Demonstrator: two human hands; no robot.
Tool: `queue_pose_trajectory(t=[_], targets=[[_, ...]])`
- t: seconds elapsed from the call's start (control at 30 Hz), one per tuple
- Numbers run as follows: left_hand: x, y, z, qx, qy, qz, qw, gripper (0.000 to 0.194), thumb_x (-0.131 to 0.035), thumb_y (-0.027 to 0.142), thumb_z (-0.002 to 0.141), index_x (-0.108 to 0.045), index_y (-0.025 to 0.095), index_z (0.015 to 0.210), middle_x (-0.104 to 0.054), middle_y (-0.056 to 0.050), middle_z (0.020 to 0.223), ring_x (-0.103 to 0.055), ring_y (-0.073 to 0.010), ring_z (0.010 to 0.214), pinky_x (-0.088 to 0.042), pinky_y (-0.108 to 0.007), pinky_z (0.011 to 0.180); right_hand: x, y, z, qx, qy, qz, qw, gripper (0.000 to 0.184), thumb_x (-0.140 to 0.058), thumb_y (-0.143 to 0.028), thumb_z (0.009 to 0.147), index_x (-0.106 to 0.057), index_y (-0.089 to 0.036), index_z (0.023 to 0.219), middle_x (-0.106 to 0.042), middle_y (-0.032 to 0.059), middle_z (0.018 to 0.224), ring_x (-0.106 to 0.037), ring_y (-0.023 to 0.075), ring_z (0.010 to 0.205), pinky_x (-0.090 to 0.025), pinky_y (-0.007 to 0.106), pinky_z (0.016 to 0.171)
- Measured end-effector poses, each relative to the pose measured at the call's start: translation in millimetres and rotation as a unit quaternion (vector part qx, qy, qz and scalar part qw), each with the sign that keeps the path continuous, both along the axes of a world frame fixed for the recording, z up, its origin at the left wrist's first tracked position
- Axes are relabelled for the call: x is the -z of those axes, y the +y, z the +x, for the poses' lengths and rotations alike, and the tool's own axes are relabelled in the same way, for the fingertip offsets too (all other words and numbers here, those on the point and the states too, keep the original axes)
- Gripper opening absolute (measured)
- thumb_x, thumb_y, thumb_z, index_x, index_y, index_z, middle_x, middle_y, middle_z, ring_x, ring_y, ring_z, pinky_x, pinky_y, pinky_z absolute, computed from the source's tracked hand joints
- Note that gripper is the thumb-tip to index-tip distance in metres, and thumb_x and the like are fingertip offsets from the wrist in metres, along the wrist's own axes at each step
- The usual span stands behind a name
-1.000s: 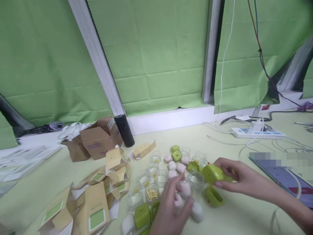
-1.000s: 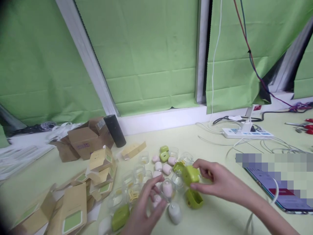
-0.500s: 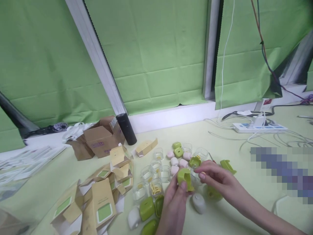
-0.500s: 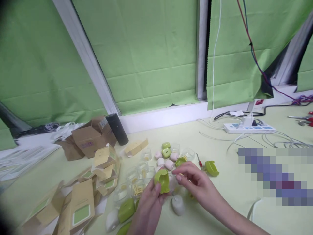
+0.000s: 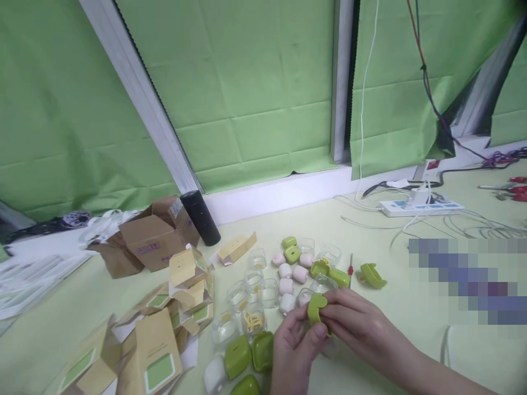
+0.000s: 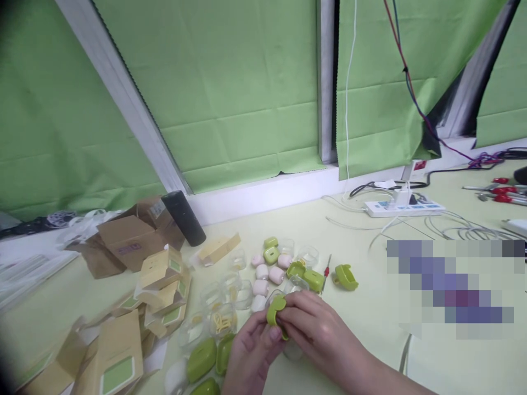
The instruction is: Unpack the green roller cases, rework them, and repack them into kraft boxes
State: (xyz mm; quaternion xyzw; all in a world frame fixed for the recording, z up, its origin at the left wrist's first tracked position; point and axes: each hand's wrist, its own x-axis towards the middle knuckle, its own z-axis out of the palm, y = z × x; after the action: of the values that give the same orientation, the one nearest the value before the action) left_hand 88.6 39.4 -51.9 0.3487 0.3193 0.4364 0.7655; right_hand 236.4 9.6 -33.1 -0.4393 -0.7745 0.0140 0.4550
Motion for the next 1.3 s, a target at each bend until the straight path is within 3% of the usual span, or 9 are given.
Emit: queue_pose_trajectory(t=[0.1,0.3,0.43,0.7,0.9,0.97,1.1,1.2,1.3], targets=[[-0.6,-0.5,0.9,-0.014,-0.002,0.018,1.000,0.036,-0.087,0.032,0.055,-0.073,0.017,0.085,-0.071,-0.004,0.086,-0.062,-0.0153,0.084,-0.050,-0.025,0.076,-3.4,-1.5,0.5,-0.016,0.011,-0.042,0.999,0.015,-0.045,-0.013,0.094,-0.058,-0.021,0.093,-0.062,0.0048,0.086,-0.060,0.0150,0.076,-0.050,0.024,0.063],[-0.7,-1.3,2.0,0.006,-0.014,0.028,0.999,0.033,-0.086,0.030,0.057,-0.070,0.016,0.082,-0.070,-0.003,0.082,-0.060,-0.0115,0.074,-0.049,-0.023,0.069,-5.8,-3.5,0.9,-0.015,0.050,0.005,0.999,0.015,-0.050,-0.008,0.091,-0.057,-0.021,0.095,-0.064,0.0031,0.082,-0.061,0.0130,0.073,-0.050,0.021,0.063],[4.0,-1.1,0.2,0.003,-0.003,0.054,0.999,0.032,-0.085,0.029,0.057,-0.067,0.015,0.079,-0.069,-0.002,0.081,-0.060,-0.0115,0.073,-0.049,-0.022,0.067,-3.4,-4.6,-1.4,-0.013,0.032,-0.011,0.999,0.013,-0.049,-0.012,0.092,-0.058,-0.021,0.092,-0.063,0.0034,0.079,-0.061,0.0140,0.070,-0.050,0.023,0.060],[-1.5,3.9,-7.5,0.034,0.040,0.049,0.997,0.034,-0.078,0.044,0.064,-0.069,0.015,0.080,-0.072,-0.005,0.079,-0.065,-0.0187,0.075,-0.053,-0.032,0.070,-5.8,-5.9,2.2,0.007,0.090,-0.135,0.987,0.016,-0.048,-0.022,0.092,-0.060,-0.023,0.082,-0.064,0.0033,0.078,-0.062,0.0172,0.071,-0.050,0.027,0.061],[2.7,15.7,-7.5,0.052,0.114,0.113,0.986,0.038,-0.081,0.045,0.056,-0.056,0.017,0.063,-0.059,0.002,0.057,-0.052,-0.0101,0.055,-0.041,-0.023,0.057,-17.1,-6.5,10.0,-0.041,0.092,-0.247,0.964,0.014,-0.050,-0.024,0.091,-0.060,-0.023,0.081,-0.064,0.0023,0.081,-0.063,0.0172,0.073,-0.052,0.027,0.064],[3.7,15.1,-6.8,0.056,0.127,0.138,0.981,0.033,-0.079,0.038,0.059,-0.054,0.017,0.064,-0.055,0.003,0.059,-0.048,-0.0093,0.057,-0.037,-0.022,0.057,-19.9,-9.8,12.9,-0.035,0.098,-0.222,0.970,0.007,-0.053,-0.024,0.088,-0.059,-0.023,0.092,-0.063,0.0042,0.090,-0.063,0.0185,0.080,-0.054,0.029,0.068],[0.4,11.8,-7.5,0.100,0.147,0.178,0.968,0.015,-0.066,0.020,0.064,-0.051,0.018,0.068,-0.051,0.001,0.068,-0.045,-0.0126,0.065,-0.035,-0.024,0.060,-18.6,-14.4,16.0,-0.043,-0.019,-0.136,0.990,0.060,-0.075,-0.034,0.070,-0.049,-0.024,0.123,-0.058,0.0108,0.118,-0.056,0.0284,0.110,-0.050,0.039,0.089],[-1.3,12.3,-9.9,0.081,0.151,0.233,0.957,0.012,-0.056,0.011,0.059,-0.048,0.019,0.062,-0.047,-0.001,0.075,-0.045,-0.0156,0.071,-0.035,-0.025,0.060,-18.3,-12.6,13.9,-0.106,-0.114,-0.145,0.977,0.047,-0.070,-0.027,0.075,-0.054,-0.025,0.119,-0.064,0.0079,0.113,-0.059,0.0243,0.104,-0.049,0.036,0.089],[-2.0,13.1,-12.0,0.076,0.158,0.260,0.950,0.017,-0.050,0.004,0.054,-0.044,0.020,0.058,-0.043,0.001,0.073,-0.044,-0.0151,0.071,-0.033,-0.024,0.059,-23.5,-10.6,13.0,-0.122,-0.109,-0.144,0.976,0.041,-0.064,-0.018,0.076,-0.056,-0.023,0.117,-0.068,0.0068,0.102,-0.062,0.0218,0.094,-0.051,0.033,0.083]])
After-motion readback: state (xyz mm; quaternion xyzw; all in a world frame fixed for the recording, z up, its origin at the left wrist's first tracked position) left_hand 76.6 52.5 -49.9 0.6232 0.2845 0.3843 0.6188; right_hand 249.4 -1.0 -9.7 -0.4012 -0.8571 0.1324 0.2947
